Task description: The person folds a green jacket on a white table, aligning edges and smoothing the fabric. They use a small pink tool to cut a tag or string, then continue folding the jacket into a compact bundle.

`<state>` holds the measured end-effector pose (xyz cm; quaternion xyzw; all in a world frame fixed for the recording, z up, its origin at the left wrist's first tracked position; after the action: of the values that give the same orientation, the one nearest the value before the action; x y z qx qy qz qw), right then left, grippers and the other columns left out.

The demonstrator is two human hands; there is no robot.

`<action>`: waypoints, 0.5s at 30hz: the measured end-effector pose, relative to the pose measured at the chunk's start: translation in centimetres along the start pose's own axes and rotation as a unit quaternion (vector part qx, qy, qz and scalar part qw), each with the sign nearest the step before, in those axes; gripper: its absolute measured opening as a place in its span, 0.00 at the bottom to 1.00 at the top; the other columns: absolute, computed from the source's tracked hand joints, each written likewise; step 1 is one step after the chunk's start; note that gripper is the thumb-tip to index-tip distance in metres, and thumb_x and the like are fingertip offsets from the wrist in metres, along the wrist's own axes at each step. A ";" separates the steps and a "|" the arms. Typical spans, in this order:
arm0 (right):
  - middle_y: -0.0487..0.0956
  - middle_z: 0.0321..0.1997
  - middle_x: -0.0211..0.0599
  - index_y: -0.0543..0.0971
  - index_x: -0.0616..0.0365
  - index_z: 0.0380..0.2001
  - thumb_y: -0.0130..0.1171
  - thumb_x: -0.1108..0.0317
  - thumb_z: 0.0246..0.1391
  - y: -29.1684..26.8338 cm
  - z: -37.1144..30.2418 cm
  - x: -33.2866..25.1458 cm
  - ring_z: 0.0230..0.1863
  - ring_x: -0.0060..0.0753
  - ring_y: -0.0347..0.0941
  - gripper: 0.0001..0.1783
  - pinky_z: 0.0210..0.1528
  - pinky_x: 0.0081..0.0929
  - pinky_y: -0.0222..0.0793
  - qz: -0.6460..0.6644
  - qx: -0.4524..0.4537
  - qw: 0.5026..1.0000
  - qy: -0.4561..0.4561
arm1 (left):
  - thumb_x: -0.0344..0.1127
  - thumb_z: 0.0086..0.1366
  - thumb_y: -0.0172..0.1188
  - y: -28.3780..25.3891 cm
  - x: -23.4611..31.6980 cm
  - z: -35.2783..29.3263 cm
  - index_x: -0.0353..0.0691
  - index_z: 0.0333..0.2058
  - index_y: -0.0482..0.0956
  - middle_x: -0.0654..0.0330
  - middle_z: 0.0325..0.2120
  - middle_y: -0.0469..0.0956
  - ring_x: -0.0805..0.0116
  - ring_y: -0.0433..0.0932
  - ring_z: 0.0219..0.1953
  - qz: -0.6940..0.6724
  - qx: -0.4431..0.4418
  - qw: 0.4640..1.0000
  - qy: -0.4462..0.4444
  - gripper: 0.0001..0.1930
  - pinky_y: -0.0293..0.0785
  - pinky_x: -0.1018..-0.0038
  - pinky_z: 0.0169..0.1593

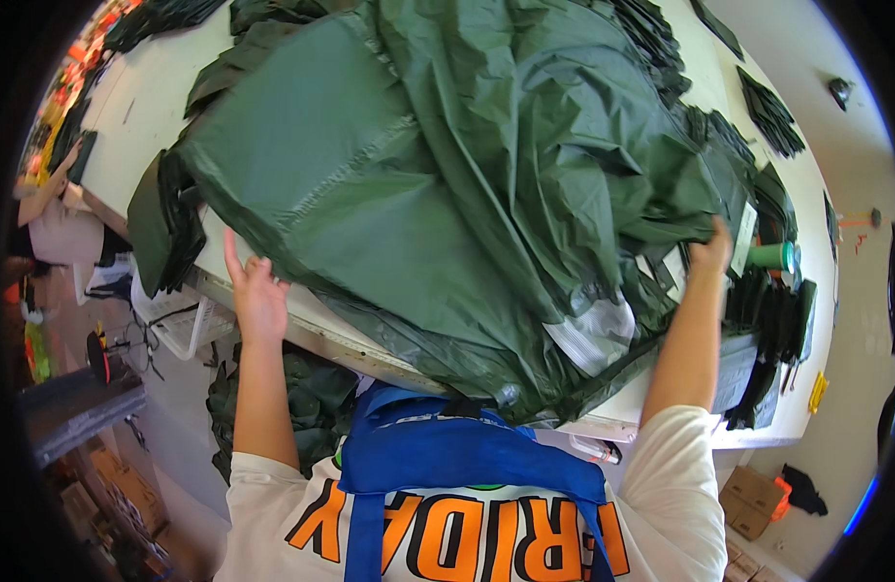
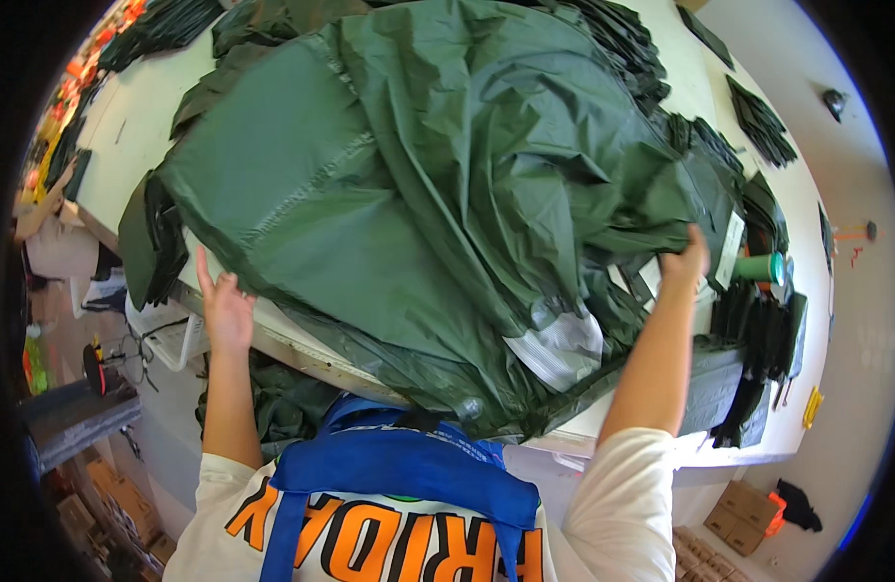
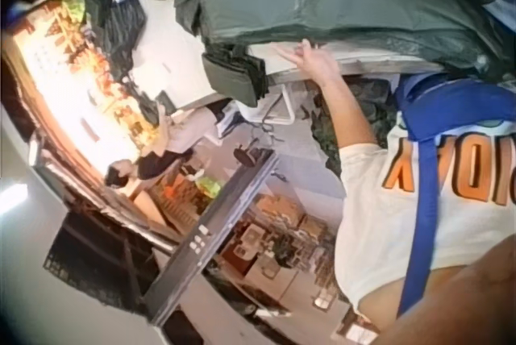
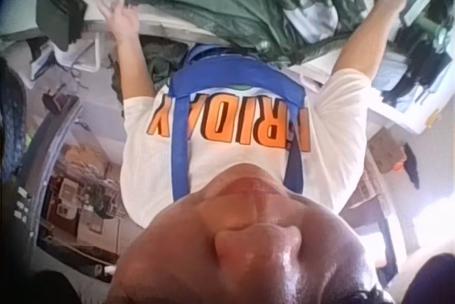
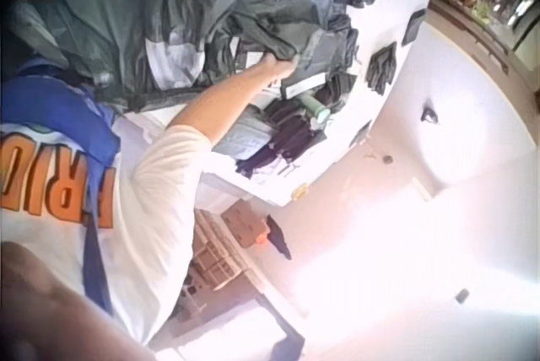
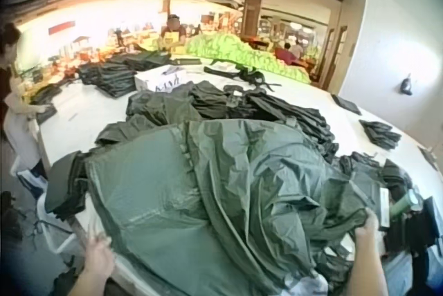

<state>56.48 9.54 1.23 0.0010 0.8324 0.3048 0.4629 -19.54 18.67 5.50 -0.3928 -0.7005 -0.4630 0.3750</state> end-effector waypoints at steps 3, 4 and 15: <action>0.75 0.50 0.47 0.71 0.63 0.48 0.50 0.75 0.56 12.8 -6.6 -11.3 0.48 0.47 0.74 0.15 0.49 0.45 0.75 -0.078 -0.088 0.963 -0.243 | 0.17 0.55 0.48 -2.4 -1.3 -1.6 0.51 0.64 0.60 0.74 0.25 0.60 0.85 0.62 0.26 0.213 -0.007 0.976 0.040 0.36 0.59 0.86 0.28; 0.74 0.49 0.46 0.69 0.63 0.50 0.50 0.77 0.56 17.2 -9.3 -14.7 0.47 0.45 0.75 0.17 0.47 0.42 0.76 -0.130 -0.150 0.916 -0.349 | 0.17 0.54 0.48 -2.6 -2.5 -2.1 0.49 0.61 0.65 0.73 0.25 0.60 0.84 0.61 0.24 0.257 -0.052 0.964 0.046 0.34 0.62 0.85 0.26; 0.77 0.47 0.47 0.69 0.59 0.55 0.45 0.80 0.49 27.3 -30.1 10.1 0.49 0.35 0.73 0.26 0.56 0.26 0.63 -0.672 -0.510 0.487 -0.227 | 0.29 0.58 0.59 1.5 -5.6 -8.6 0.38 0.46 0.78 0.55 0.44 0.79 0.66 0.79 0.41 0.407 -0.425 0.808 -0.014 0.16 0.75 0.72 0.46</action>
<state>19.86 19.43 18.98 -0.7257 0.1451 0.2620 0.6194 -14.53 9.78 3.55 -0.7685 -0.2145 -0.5141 0.3148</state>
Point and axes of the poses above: each hand's wrist, its own z-axis towards the middle knuckle, its own y-axis out of the palm, x = y × z, the point moved 6 cm from there along z, towards the middle knuckle
